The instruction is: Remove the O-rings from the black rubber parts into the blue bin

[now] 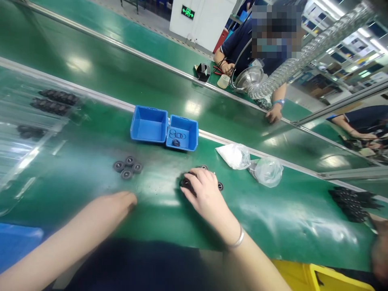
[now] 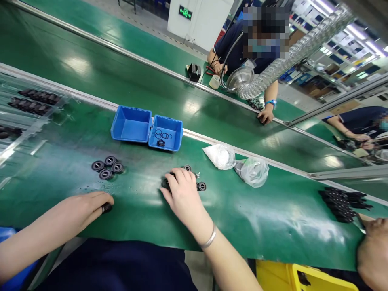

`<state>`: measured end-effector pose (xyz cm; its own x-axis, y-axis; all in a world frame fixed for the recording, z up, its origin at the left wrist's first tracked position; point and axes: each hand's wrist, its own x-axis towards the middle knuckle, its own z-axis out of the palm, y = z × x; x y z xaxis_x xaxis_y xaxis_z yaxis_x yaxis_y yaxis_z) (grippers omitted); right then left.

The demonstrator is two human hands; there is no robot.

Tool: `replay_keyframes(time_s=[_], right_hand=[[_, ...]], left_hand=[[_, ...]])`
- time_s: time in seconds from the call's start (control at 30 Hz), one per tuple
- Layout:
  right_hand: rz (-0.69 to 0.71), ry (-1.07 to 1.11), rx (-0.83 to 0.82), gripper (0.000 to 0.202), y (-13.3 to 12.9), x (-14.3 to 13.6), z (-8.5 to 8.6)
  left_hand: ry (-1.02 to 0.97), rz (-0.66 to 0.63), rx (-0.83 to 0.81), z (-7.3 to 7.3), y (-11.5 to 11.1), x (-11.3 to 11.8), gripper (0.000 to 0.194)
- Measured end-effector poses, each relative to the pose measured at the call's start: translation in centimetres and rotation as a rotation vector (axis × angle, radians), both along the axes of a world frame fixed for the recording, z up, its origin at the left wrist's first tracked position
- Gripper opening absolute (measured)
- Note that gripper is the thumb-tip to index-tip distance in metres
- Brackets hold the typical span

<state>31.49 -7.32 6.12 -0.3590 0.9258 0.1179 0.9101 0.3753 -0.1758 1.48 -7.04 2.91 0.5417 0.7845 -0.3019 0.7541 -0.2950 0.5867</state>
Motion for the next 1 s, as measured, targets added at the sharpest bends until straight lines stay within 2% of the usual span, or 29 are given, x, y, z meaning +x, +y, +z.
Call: replay_keyframes(time_s=[0.1,0.2,0.33,0.4,0.53,0.6,0.67,0.73,0.83,1.0], right_hand=[[-0.095,-0.014,0.088,0.028,-2.1,-0.6,-2.2],[-0.102,0.006,0.133,0.03,-3.0,-1.5,-3.4],[-0.017,0.051,0.131,0.03,-3.2,-2.9,-3.6],[0.048,0.086,0.106,0.029,-3.1,-3.8,-3.3],[0.114,0.261,0.032,0.029,-2.8,-5.6,-2.0],[0.121,0.462,-0.067,0.023,-2.7,-6.5,-1.3],[0.139,0.701,-0.235,0.015,-2.5,-7.3,-0.9],[0.143,0.891,-0.408,0.011,-2.3,-8.1,-1.0],[0.087,1.067,-0.59,0.011,-2.0,-8.9,-1.7],[0.016,1.299,-0.793,0.015,-1.4,-8.9,-2.2]], left_hand=[[0.015,-0.047,-0.071,0.6,0.5,1.3,0.029],[-0.106,0.033,-0.114,1.0,0.8,1.9,0.029],[-0.374,0.208,-0.34,0.4,0.3,1.7,0.028],[-0.503,0.271,-0.382,-0.1,-0.1,1.5,0.027],[-0.613,0.305,-0.314,-0.4,-1.0,1.0,0.028],[-0.596,0.295,-0.269,0.0,-1.4,0.9,0.029],[-0.545,0.282,-0.176,0.6,-1.6,0.9,0.029],[-0.487,0.268,-0.058,1.2,-1.6,1.0,0.029],[-0.434,0.235,0.081,1.7,-1.7,1.1,0.028],[-0.4,0.144,0.273,1.0,-1.5,1.0,0.026]])
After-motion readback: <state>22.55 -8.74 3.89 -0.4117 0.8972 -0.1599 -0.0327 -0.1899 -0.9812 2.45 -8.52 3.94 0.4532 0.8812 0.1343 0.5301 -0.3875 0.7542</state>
